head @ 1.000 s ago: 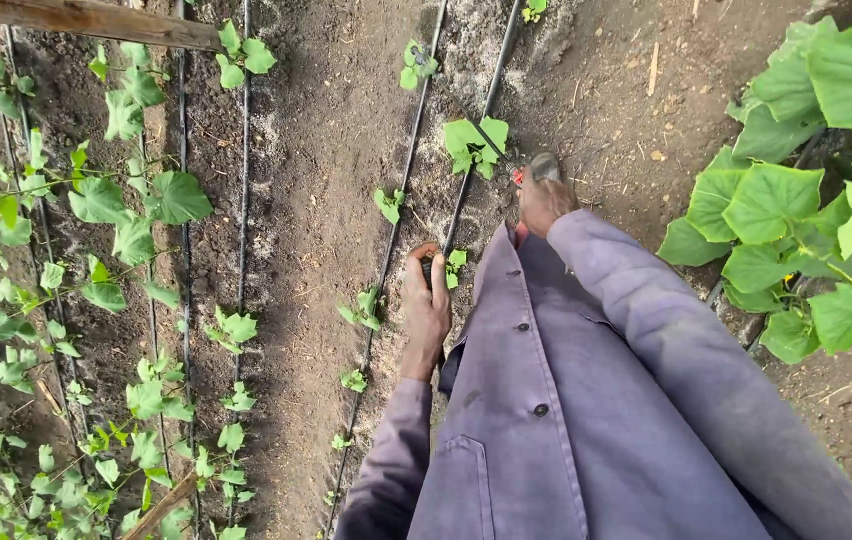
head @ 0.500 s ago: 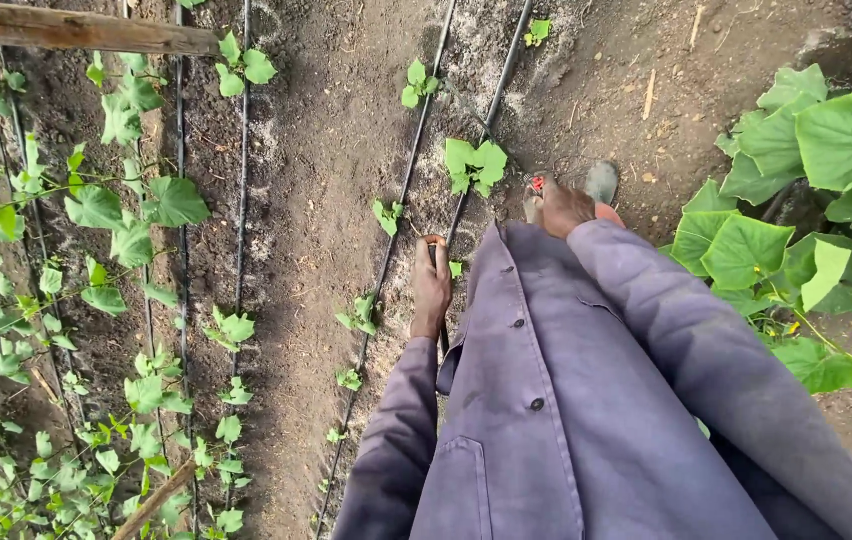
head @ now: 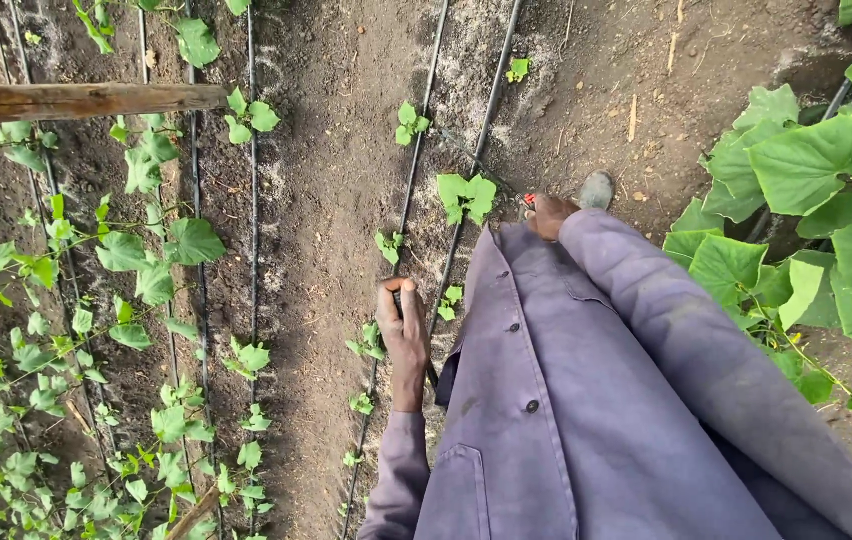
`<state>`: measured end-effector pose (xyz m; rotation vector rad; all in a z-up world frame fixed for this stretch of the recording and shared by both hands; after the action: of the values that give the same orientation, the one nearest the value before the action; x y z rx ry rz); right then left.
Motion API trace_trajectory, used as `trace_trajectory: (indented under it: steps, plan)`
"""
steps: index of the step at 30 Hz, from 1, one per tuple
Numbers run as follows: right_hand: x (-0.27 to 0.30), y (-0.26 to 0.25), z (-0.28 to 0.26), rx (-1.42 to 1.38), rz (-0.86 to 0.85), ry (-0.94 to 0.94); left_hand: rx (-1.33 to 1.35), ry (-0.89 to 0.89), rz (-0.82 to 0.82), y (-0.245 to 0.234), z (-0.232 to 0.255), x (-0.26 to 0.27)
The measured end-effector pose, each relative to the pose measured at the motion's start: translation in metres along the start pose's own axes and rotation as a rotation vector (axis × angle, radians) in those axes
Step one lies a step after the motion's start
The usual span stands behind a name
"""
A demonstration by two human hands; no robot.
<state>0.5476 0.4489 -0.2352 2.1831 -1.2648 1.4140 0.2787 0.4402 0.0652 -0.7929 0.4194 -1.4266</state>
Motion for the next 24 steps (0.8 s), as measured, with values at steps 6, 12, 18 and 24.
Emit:
trace_trajectory:
  steps: [6,12,18,24]
  plan:
    - [0.045,-0.029,-0.028,-0.013,-0.031,0.008,-0.044,0.063,0.025,0.014,0.008,-0.004]
    - [0.021,-0.02,-0.015,0.056,0.009,-0.038,-0.037,-0.087,-0.141,0.096,-0.062,-0.03]
    - [0.022,-0.012,-0.011,0.065,0.071,-0.052,-0.129,-0.142,-0.267,0.127,-0.088,-0.036]
    - [0.022,-0.01,-0.005,0.01,0.076,-0.077,-0.128,-0.133,-0.261,0.129,-0.104,-0.04]
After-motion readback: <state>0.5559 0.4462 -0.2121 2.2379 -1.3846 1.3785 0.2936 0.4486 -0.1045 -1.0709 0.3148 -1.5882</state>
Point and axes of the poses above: each hand's wrist, its own x-axis away from the middle knuckle, its own y-axis out of the palm, z = x × y, the point moved 6 cm from there along -x, towards the middle knuckle, and after that the axes turned 13 degrees about -x, right-handed, at the moved point
